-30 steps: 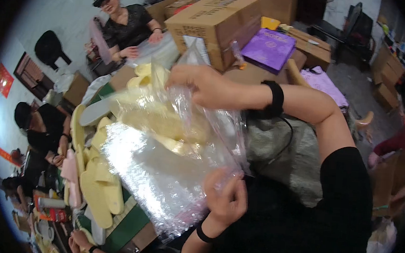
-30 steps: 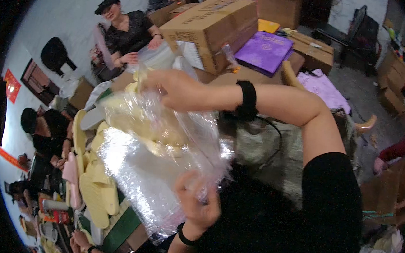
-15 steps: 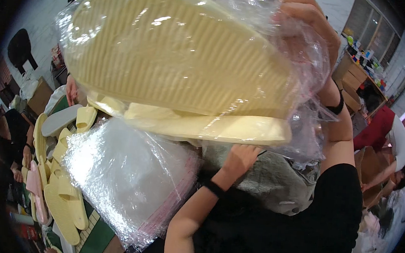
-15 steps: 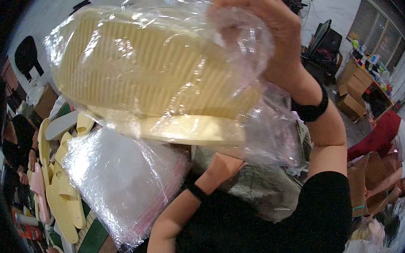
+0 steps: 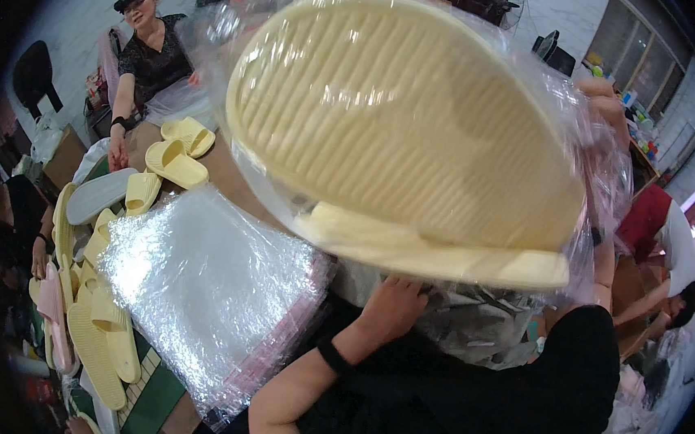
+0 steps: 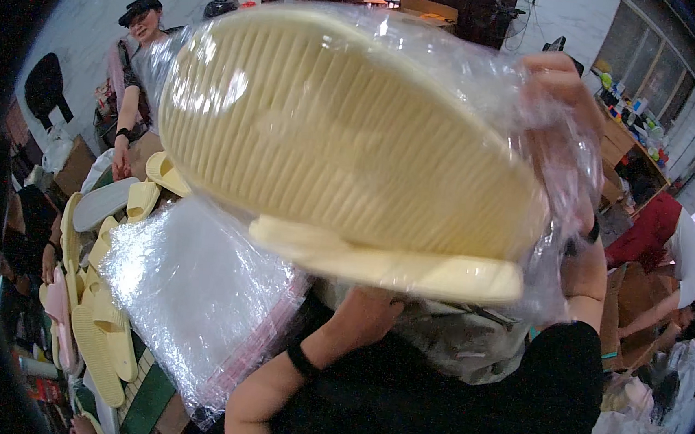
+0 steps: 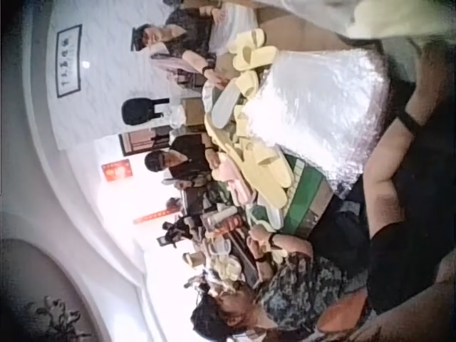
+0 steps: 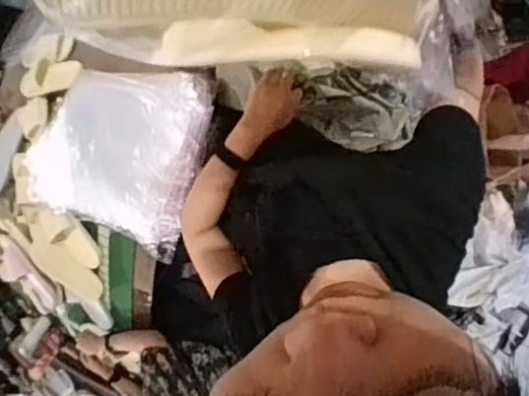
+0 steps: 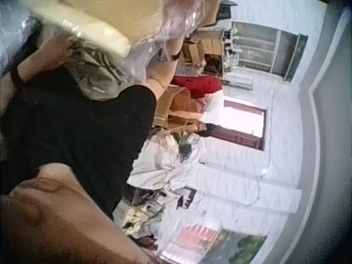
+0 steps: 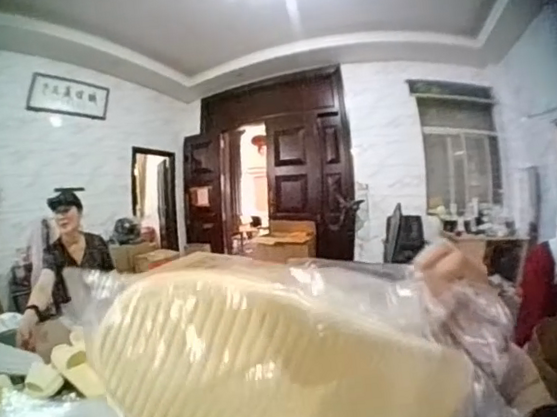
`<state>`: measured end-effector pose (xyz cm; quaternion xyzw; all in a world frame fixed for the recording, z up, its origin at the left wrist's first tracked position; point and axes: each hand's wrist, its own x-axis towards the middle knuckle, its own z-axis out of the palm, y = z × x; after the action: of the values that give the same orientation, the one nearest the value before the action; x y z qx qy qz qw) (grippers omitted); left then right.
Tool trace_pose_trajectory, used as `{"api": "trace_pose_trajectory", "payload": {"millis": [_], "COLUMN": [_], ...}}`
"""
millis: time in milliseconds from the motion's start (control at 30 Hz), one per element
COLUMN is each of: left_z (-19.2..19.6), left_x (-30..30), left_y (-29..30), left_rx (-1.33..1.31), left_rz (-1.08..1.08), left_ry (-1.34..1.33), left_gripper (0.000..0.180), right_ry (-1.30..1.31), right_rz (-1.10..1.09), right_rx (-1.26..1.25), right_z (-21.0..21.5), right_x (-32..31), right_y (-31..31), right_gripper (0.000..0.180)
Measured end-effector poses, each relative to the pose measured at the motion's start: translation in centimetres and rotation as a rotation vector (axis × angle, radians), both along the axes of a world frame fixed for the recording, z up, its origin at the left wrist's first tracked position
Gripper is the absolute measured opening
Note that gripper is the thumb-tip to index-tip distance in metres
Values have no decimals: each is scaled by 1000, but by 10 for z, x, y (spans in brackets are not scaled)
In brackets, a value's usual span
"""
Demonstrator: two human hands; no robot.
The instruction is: The person is shown packing manufactured slippers/slides into individual plastic bags and then into a larger collection sack.
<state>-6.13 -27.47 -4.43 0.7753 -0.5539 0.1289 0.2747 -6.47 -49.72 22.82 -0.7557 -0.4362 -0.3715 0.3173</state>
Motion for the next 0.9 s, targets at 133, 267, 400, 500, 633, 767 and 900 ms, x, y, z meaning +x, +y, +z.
{"api": "trace_pose_trajectory", "payload": {"millis": [133,267,400,500,633,767,900], "left_z": [-9,-18,26,55,53,65,73], "left_x": [-21,-29,-28,-24,-20,-15,-15], "left_y": [35,64,69,74,75,60,50], "left_rx": [55,159,615,930,374,196,77], "left_rz": [-55,120,249,254,-19,-76,-83], "left_ry": [132,-5,292,259,-61,-174,-219], "left_gripper": [48,54,44,28,16,13,12], "right_ry": [141,638,943,1072,777,1035,1132], "right_rz": [90,1,-276,-586,-750,-471,-478], "right_rx": [71,310,-86,-298,-526,-440,-568], "right_z": [-15,-61,-100,-133,-155,-168,-202], "right_x": [-21,-22,-25,-32,-30,-28,-28], "right_y": [-10,3,-66,-92,-85,-37,-37], "right_gripper": [23,37,25,25,35,39,43]}}
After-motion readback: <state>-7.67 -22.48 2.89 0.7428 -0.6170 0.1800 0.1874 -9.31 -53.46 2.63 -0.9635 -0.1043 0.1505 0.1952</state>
